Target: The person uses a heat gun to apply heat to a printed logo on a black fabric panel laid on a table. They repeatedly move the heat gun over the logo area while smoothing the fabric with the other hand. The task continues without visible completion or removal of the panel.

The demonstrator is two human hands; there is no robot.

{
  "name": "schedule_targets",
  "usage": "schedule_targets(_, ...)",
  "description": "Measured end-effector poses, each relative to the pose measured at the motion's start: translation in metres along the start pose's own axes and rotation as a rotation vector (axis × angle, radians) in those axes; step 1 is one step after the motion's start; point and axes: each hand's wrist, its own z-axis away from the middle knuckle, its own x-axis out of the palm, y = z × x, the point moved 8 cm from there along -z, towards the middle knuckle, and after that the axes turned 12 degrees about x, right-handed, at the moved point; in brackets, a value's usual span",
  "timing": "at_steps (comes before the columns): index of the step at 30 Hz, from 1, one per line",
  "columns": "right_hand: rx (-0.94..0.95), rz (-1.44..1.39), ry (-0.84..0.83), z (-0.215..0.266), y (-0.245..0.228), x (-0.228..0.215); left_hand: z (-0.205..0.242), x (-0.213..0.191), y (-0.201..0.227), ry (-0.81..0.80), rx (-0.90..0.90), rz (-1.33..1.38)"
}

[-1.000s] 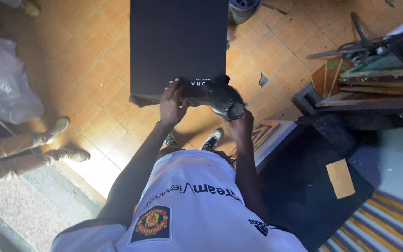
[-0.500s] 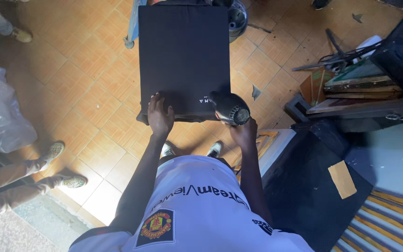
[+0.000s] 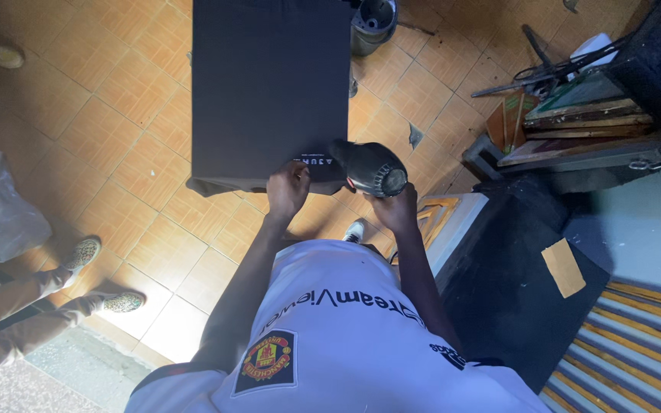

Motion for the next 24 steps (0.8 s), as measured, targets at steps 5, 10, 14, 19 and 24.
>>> schedule_targets(5,-0.164,-0.17,0.056,0.038,-0.04,-0.014,0.008,-0.004,0.003,-0.026,-0.014,-0.033)
schedule_targets(10,-0.195,-0.181,0.05,0.035,-0.029,0.014,0.013,-0.004,0.008,-0.041,0.025,-0.083)
schedule_targets(14,-0.213,-0.194,0.098,0.026,-0.018,0.02,0.012,-0.041,0.014,0.28,0.204,-0.238)
schedule_targets(19,-0.266,-0.234,0.145,0.029,-0.019,0.002,0.026,-0.06,0.007,0.307,0.093,-0.403)
schedule_targets(24,-0.314,-0.268,0.115,0.031,-0.021,0.008,0.045,-0.066,-0.036,0.345,0.089,-0.347)
